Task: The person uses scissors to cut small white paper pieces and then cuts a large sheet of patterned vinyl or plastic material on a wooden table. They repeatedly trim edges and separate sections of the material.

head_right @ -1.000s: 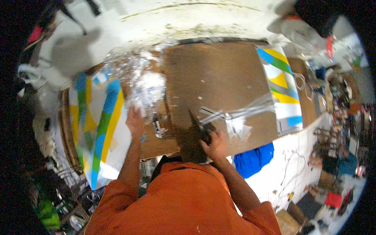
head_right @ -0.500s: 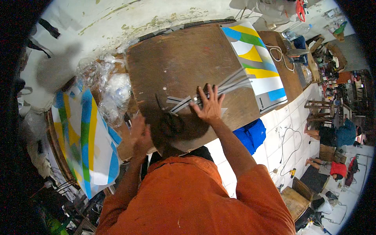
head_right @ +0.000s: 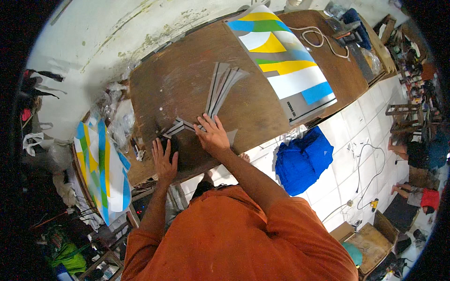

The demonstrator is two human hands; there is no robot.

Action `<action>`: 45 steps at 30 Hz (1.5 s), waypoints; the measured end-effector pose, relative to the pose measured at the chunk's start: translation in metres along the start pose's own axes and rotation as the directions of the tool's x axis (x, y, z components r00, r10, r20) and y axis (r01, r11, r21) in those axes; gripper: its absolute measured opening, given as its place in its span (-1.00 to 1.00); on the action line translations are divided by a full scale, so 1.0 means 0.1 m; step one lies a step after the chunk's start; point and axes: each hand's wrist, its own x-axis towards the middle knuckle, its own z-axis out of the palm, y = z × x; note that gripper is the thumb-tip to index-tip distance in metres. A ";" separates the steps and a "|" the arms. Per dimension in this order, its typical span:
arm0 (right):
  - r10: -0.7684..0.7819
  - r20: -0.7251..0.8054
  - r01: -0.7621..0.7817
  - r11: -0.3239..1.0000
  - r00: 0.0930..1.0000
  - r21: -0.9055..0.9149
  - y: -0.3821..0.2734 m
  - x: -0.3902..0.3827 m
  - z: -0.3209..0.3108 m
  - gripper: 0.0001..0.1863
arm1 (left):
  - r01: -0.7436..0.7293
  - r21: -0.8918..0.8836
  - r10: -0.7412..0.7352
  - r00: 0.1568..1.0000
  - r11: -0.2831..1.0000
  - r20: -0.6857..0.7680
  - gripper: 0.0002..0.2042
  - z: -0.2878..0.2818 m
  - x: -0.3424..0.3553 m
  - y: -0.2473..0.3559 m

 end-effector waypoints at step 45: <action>0.030 0.686 -0.623 -0.391 0.727 0.677 1.31 -2.81 -0.71 -0.56 | 0.331 -0.541 -0.023 0.867 0.773 0.497 -0.80 1.02 -0.44 3.22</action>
